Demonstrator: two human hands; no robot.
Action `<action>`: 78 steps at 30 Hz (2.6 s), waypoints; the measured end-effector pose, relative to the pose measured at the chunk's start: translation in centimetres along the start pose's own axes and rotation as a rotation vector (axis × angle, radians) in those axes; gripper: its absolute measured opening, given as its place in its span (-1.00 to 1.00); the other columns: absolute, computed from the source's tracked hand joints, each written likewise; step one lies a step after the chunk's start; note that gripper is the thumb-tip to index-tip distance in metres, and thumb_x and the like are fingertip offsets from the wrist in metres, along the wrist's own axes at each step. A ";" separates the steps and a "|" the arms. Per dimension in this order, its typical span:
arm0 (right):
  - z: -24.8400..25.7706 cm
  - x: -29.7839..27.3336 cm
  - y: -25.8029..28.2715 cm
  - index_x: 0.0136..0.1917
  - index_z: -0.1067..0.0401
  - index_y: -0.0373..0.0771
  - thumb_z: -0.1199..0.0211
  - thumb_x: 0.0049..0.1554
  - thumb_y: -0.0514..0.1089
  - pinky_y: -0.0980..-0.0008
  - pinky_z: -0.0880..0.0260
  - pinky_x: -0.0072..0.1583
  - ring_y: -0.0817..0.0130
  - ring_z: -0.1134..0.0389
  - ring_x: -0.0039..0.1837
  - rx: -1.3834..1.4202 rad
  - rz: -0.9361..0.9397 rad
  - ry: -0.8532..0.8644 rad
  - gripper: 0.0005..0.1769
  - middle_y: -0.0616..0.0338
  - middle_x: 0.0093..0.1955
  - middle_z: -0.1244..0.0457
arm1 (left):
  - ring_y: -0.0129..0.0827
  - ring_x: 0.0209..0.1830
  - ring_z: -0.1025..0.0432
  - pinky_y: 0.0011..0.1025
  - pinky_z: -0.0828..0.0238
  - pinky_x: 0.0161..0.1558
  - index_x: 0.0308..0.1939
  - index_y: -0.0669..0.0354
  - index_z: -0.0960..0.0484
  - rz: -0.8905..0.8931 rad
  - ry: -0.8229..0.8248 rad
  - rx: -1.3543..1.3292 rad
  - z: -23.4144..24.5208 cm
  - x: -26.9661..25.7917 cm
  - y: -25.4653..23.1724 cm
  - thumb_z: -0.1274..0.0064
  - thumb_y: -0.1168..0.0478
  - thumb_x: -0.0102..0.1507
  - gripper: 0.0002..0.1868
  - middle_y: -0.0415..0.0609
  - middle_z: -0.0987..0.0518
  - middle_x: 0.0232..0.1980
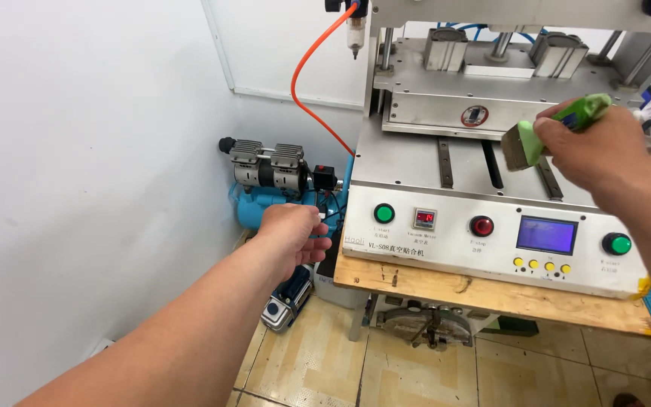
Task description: Dusting off various workspace objects and electronic components using a brush.
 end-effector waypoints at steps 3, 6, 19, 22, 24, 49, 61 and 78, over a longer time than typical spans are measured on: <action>-2.0 2.8 1.2 0.21 -0.59 -0.12 -0.32 0.29 0.02 0.12 -0.46 0.01 0.21 -0.43 -0.04 -0.113 0.129 0.141 -0.71 0.03 -0.01 -0.42 | -0.24 -0.31 -0.51 -0.23 -0.52 -0.29 0.04 0.17 -0.51 -0.006 -0.011 -0.014 0.0 0.0 -0.4 0.09 0.24 0.34 -0.79 -0.01 -0.56 -0.17; -5.1 3.8 2.5 0.19 -0.61 -0.03 -0.36 0.23 -0.01 0.11 -0.45 0.11 0.16 -0.45 0.06 -0.215 0.216 0.321 -0.73 0.07 0.05 -0.44 | -0.24 -0.30 -0.51 -0.23 -0.53 -0.29 0.04 0.21 -0.50 0.000 -0.028 -0.020 0.4 -0.2 -0.4 0.08 0.24 0.35 -0.78 0.00 -0.56 -0.16; -4.3 3.0 4.8 0.19 -0.59 -0.17 -0.32 0.20 -0.09 0.06 -0.47 0.17 0.07 -0.44 0.09 -0.129 0.114 0.390 -0.70 -0.06 0.09 -0.42 | -0.29 -0.27 -0.52 -0.29 -0.54 -0.27 0.09 0.15 -0.46 0.022 -0.059 0.040 -0.7 -1.0 -1.0 0.10 0.17 0.37 -0.75 0.00 -0.58 -0.14; -5.8 2.4 4.2 0.10 -0.62 -0.18 -0.31 0.15 -0.12 0.03 -0.49 0.15 0.11 -0.45 0.09 -0.111 -0.023 0.554 -0.74 0.00 0.07 -0.45 | -0.26 -0.30 -0.52 -0.26 -0.54 -0.31 0.06 0.20 -0.48 0.001 -0.007 -0.032 -0.4 -0.4 -1.4 0.08 0.26 0.33 -0.77 0.00 -0.57 -0.16; -4.7 2.6 5.9 0.07 -0.61 -0.19 -0.30 0.14 -0.10 0.03 -0.51 0.14 0.07 -0.48 0.06 -0.028 -0.041 0.572 -0.74 -0.01 0.06 -0.47 | -0.26 -0.32 -0.51 -0.26 -0.52 -0.32 0.04 0.20 -0.50 0.001 0.002 -0.023 -0.6 0.3 -1.2 0.07 0.23 0.33 -0.77 0.00 -0.57 -0.17; -11.4 0.8 15.9 0.13 -0.59 -0.13 -0.31 0.21 -0.11 0.10 -0.42 -0.03 0.09 -0.48 0.01 -0.027 0.110 0.537 -0.77 0.04 0.10 -0.43 | -0.27 -0.36 -0.50 -0.27 -0.52 -0.34 0.05 0.26 -0.47 0.031 -0.164 -0.160 7.8 -0.5 0.9 0.09 0.25 0.33 -0.76 0.01 -0.57 -0.21; -15.4 -0.6 18.4 0.16 -0.62 -0.05 -0.37 0.16 -0.01 0.10 -0.39 0.15 0.19 -0.37 0.14 -0.226 0.354 0.576 -0.70 0.02 0.12 -0.40 | -0.27 -0.38 -0.50 -0.27 -0.52 -0.36 0.04 0.24 -0.50 0.010 -0.102 -0.167 6.7 0.3 0.2 0.08 0.24 0.33 -0.76 0.01 -0.56 -0.20; -13.9 -10.4 16.1 0.03 -0.60 0.06 -0.29 0.13 0.08 0.10 -0.55 0.05 0.22 -0.49 -0.06 -0.232 0.427 0.640 -0.77 0.19 0.02 -0.47 | -0.27 -0.35 -0.52 -0.27 -0.55 -0.33 -0.02 0.28 -0.48 0.028 -0.164 -0.222 10.0 -1.0 1.1 0.11 0.23 0.36 -0.80 0.01 -0.57 -0.20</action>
Point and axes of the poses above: each hand's wrist, its own x-axis towards the middle knuckle, its own z-axis out of the back of the hand, y = z × x, the point moved 9 cm from there along x, towards the middle knuckle
